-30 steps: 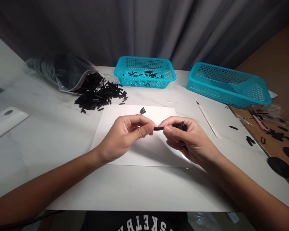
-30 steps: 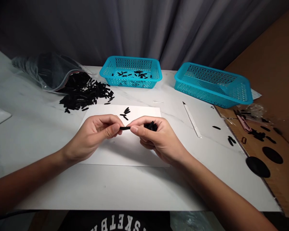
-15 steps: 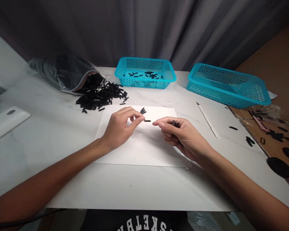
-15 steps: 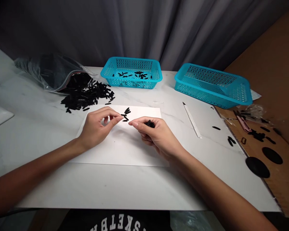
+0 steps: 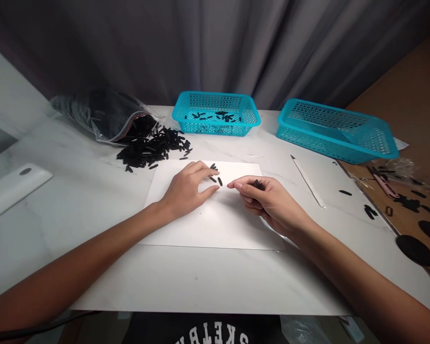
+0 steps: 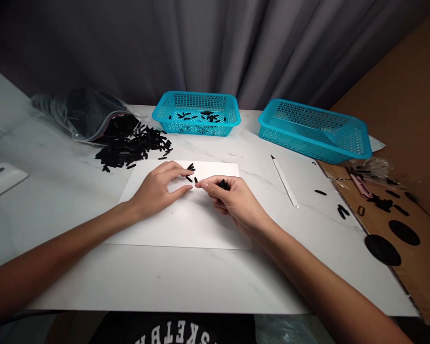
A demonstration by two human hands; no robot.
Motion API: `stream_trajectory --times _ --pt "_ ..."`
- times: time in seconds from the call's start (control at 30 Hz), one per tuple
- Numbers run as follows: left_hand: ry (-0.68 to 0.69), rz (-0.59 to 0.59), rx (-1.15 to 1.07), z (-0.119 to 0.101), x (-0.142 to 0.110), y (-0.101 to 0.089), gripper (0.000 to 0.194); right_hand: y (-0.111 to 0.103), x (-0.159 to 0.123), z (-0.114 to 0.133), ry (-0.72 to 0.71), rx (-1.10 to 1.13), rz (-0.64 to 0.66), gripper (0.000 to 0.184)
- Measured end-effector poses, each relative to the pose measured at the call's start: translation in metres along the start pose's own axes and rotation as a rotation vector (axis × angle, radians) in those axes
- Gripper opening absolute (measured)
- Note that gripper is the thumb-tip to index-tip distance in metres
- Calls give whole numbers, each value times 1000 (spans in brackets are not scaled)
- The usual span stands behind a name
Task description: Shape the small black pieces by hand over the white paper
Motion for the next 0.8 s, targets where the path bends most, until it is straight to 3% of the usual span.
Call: stream_trajectory --times 0.13,0.27,0.37,0.43,0.53,0.63,0.77,0.8 --pt "197 71 97 -12 16 16 6 -2 3 5 -36 63 -33 23" --pt "307 60 147 -17 43 20 13 -8 5 12 -59 108 -63 25" --pt "247 -83 181 -3 88 3 15 -11 6 13 -69 102 -62 26" --pt "159 -219 192 12 122 -14 27 -11 6 12 -67 86 -50 27" --pt "114 -261 157 20 146 -23 34 -10 6 11 -63 42 -27 28" --pt "217 -139 49 -1 120 -13 31 -5 7 7 -60 -23 23 29" --pt "466 136 -109 -45 46 1 20 7 8 -3 -51 -105 164 26" --pt "477 124 -148 -51 33 -1 20 10 7 -6 -52 -118 202 29"
Point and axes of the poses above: each hand's wrist, its own x-axis towards the middle knuckle, its own y-axis out of the palm, z = x × y, the point moved 5 cm from there along x, towards the middle knuckle, and after that the axes turned 6 degrees about -z, right-handed, at the moved point
